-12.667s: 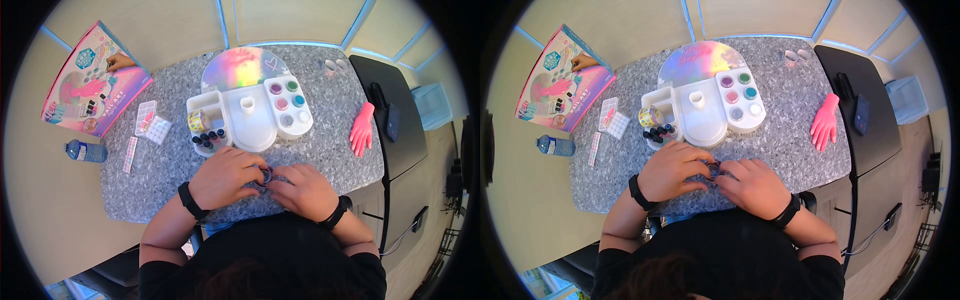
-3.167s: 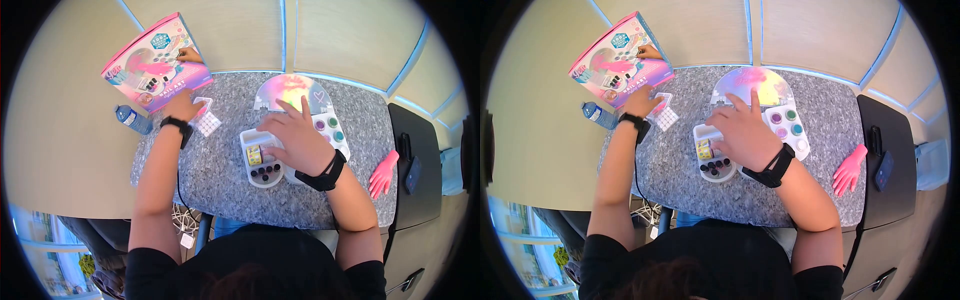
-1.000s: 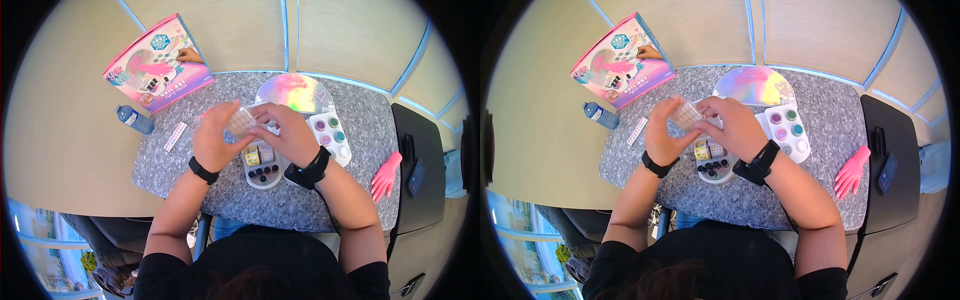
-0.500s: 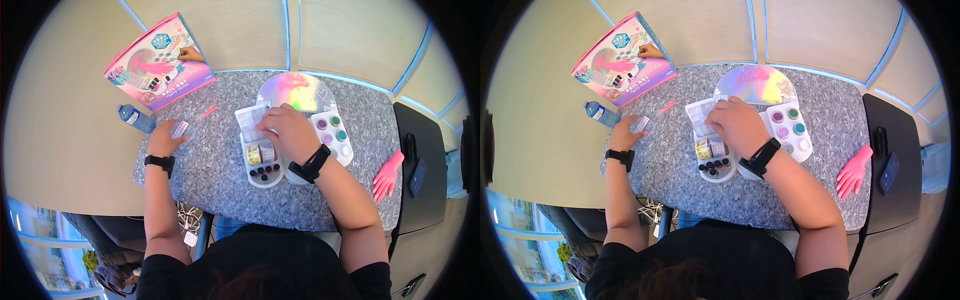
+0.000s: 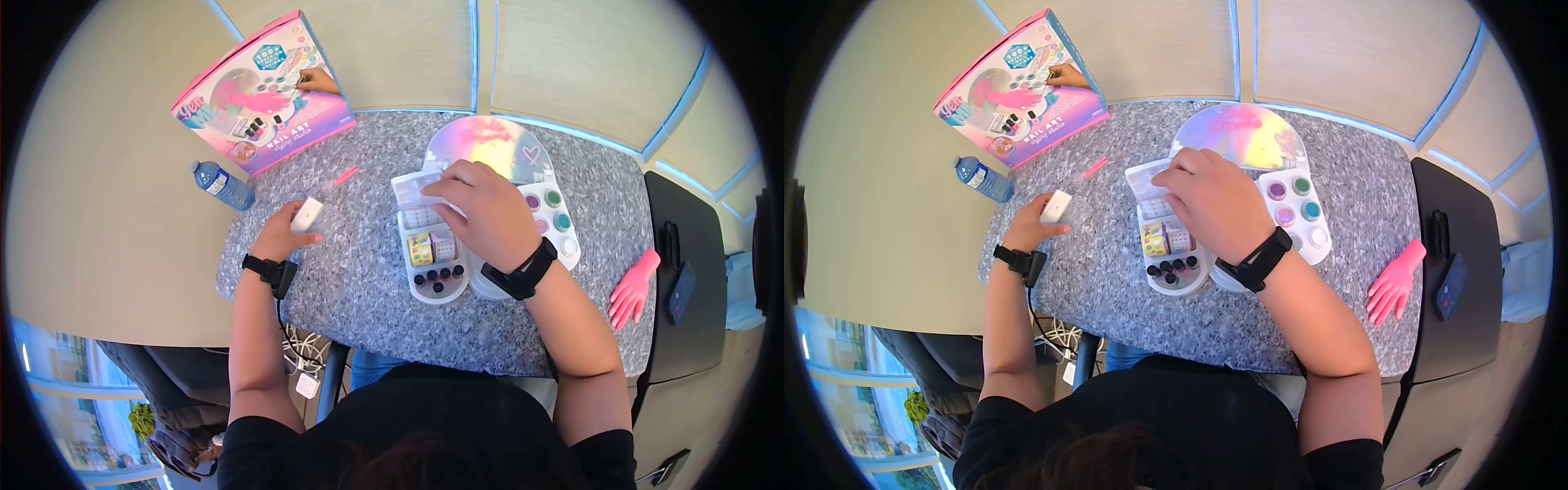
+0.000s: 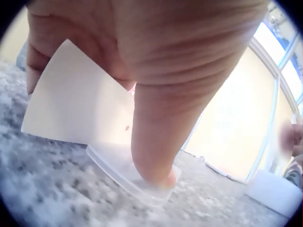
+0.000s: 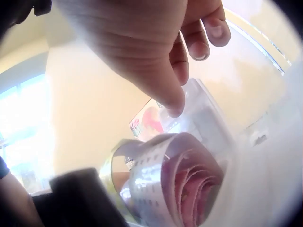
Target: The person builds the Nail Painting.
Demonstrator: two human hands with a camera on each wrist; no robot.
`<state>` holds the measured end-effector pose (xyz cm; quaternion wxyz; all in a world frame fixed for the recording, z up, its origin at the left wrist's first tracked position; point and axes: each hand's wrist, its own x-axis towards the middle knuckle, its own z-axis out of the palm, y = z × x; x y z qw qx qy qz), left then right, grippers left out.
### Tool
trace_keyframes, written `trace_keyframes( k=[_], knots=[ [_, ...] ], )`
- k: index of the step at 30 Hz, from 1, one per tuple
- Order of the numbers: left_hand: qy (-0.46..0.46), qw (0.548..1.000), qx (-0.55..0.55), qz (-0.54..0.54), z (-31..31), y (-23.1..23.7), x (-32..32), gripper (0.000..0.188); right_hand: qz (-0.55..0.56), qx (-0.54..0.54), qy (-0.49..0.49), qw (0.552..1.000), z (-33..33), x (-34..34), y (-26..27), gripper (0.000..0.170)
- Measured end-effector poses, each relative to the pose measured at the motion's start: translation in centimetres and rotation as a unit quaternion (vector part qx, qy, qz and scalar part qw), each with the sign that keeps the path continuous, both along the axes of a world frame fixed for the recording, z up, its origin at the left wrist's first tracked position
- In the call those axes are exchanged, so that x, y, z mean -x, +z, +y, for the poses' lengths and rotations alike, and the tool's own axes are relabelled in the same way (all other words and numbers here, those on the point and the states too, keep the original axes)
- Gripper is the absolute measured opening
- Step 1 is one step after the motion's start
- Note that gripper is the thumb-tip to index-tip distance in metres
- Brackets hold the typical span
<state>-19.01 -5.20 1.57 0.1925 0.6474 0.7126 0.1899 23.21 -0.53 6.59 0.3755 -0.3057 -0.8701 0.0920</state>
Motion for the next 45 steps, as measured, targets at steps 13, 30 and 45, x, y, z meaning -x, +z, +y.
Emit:
trace_keyframes(
  k=[13,30,45],
  knots=[
    [-0.077,0.993,-0.071,0.057,-1.1,-0.8,-2.1,0.057,-0.028,0.0,0.014,1.0,-1.0,-0.1,1.3,0.03],
    [0.019,0.979,-0.033,-0.203,-2.6,3.6,-9.3,0.03,-0.024,-0.008,0.036,0.999,-0.9,0.2,1.1,0.035],
    [-0.026,0.949,-0.293,-0.116,-4.8,6.7,-17.8,0.021,0.025,0.108,0.02,0.994,0.1,-1.2,1.4,0.013]
  ],
)
